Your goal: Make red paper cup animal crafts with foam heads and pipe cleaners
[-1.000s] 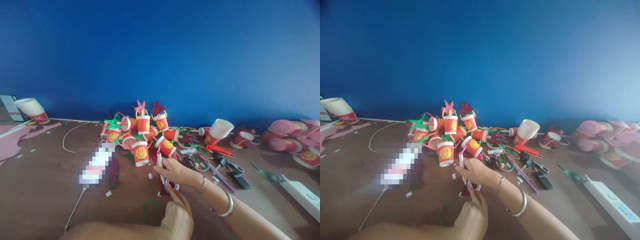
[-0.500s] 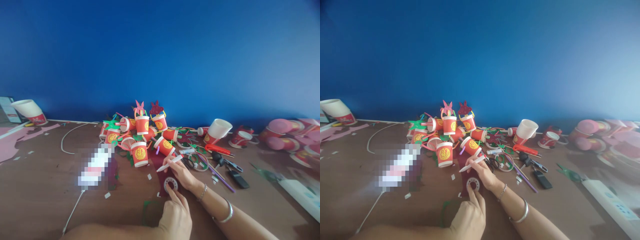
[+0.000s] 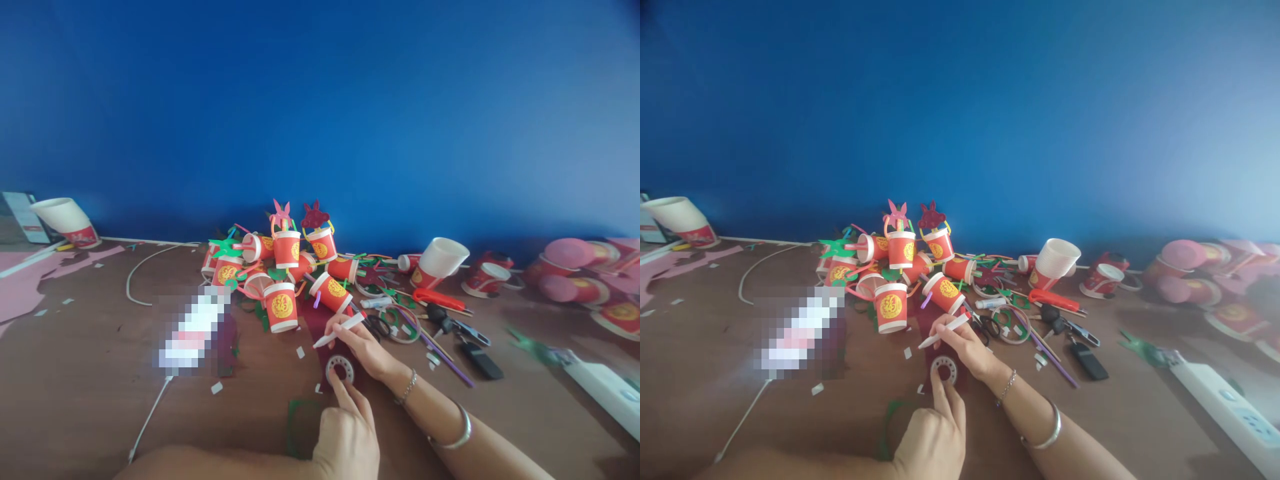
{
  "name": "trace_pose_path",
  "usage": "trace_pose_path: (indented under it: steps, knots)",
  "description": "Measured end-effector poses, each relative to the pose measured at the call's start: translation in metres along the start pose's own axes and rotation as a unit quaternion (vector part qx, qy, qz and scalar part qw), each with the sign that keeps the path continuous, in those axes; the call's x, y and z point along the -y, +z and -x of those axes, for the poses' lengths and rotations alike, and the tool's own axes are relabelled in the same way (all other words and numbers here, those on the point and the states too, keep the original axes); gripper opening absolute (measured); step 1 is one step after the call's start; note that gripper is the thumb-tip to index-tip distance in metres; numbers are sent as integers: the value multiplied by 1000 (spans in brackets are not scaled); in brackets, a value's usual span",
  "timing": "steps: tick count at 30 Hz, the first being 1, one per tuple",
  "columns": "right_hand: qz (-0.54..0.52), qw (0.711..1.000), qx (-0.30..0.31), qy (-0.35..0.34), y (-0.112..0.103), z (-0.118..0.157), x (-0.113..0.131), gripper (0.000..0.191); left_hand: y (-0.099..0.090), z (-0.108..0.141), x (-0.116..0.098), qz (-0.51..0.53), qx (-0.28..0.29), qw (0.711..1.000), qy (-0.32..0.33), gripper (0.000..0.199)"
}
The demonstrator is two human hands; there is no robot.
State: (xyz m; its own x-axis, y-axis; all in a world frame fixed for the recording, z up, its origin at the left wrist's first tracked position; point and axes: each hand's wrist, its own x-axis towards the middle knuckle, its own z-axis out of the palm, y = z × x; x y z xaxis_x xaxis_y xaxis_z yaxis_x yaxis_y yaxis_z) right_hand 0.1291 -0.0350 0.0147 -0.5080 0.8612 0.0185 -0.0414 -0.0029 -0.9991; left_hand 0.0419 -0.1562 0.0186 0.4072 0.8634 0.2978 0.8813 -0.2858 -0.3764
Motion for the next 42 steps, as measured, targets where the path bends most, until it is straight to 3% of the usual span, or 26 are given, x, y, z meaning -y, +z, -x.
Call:
trace_pose_path:
  steps: [9,17,25,35,42]
  knots:
    - [8,1000,0,12,0,1,0,35,2,2,-1,-3,-6,1000,-8,32]
    - [0,1000,4,25,2,2,6,37,23,5,-5,1,-34,999,4,37]
    - [-5,1000,6,24,1,1,5,35,9,2,-1,-6,5,1000,-8,34]
    - [-2,1000,6,18,1,1,5,35,12,4,-4,-30,-39,998,30,36]
    - [-6,1000,13,23,2,1,7,33,30,5,-38,-53,-11,996,-73,46]
